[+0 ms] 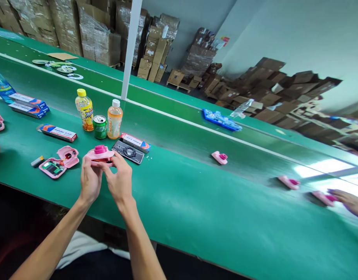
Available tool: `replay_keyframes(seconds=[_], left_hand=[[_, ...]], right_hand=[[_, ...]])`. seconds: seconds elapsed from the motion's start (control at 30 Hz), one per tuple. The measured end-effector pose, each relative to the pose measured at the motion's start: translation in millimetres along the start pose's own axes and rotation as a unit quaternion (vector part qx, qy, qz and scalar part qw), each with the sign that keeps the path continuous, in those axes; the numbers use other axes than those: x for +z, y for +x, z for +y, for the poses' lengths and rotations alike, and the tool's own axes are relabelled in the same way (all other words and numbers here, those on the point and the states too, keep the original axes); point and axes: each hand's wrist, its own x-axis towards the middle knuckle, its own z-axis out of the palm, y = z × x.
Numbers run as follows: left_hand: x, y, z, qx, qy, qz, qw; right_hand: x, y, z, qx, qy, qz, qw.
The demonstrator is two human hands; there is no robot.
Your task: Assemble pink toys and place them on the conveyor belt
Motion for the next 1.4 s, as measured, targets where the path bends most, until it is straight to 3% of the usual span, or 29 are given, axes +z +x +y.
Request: replay_keyframes(seconds=[0.2,0.37,0.5,0.63,0.73,0.8,0.87,0.93,1.0,1.1,1.17,1.23,1.33,1.4], left_hand=[[5.7,-7.9,-4.2,-0.027,-0.047,0.046,0.997],[10.0,-14.0,-6.8,-0.059,-0.056,0.033,0.996],[11.6,-21.4,-16.2,-0.094,-0.055,-0.008,0.994],[2.6,-43.2,-20.4,-0.127,-0.036,-0.044,0.990],[-26.2,-58.3,-12.3,-0.097,0.038,-0.116,0.988],[-59.5,-55.2,-1.6,0.021,0.184,-0.139,0.973],[-100.7,-37.6,11.5,0.161,0.363,-0.070,0.915],[-142.9,-9.8,23.4,0.243,0.482,0.021,0.842],[-177.4,20.1,30.5,0.249,0.560,0.059,0.788],[-202.2,52.2,30.0,0.177,0.642,0.018,0.746],[-200.3,59.8,24.2,0.135,0.676,-0.038,0.724],[-187.1,55.7,15.7,0.134,0.689,-0.085,0.707],[-153.8,31.8,0.0,0.184,0.683,-0.128,0.695],[-127.7,8.1,-9.7,0.213,0.672,-0.145,0.694]], right_hand=[[0.7,-18.5,16.9,0.029,0.021,0.069,0.997],[-5.0,-21.7,25.5,0.099,0.097,0.130,0.982],[-15.0,-16.4,27.6,0.155,0.102,0.028,0.982],[-28.0,-30.0,24.9,0.188,0.117,-0.054,0.974],[-59.9,-33.2,32.5,0.194,0.070,-0.069,0.976],[-96.4,-14.7,48.2,0.174,-0.036,-0.019,0.984],[-136.5,21.2,72.8,0.164,-0.146,0.080,0.972],[-169.6,63.5,102.3,0.184,-0.198,0.144,0.952],[-189.2,99.2,129.5,0.214,-0.241,0.195,0.926],[-195.9,127.1,156.6,0.230,-0.277,0.226,0.905],[-191.6,129.8,165.3,0.218,-0.287,0.234,0.903],[-185.0,122.6,168.3,0.197,-0.292,0.246,0.903],[-172.0,92.7,163.5,0.163,-0.286,0.239,0.913],[-160.0,59.5,153.7,0.143,-0.268,0.194,0.933]])
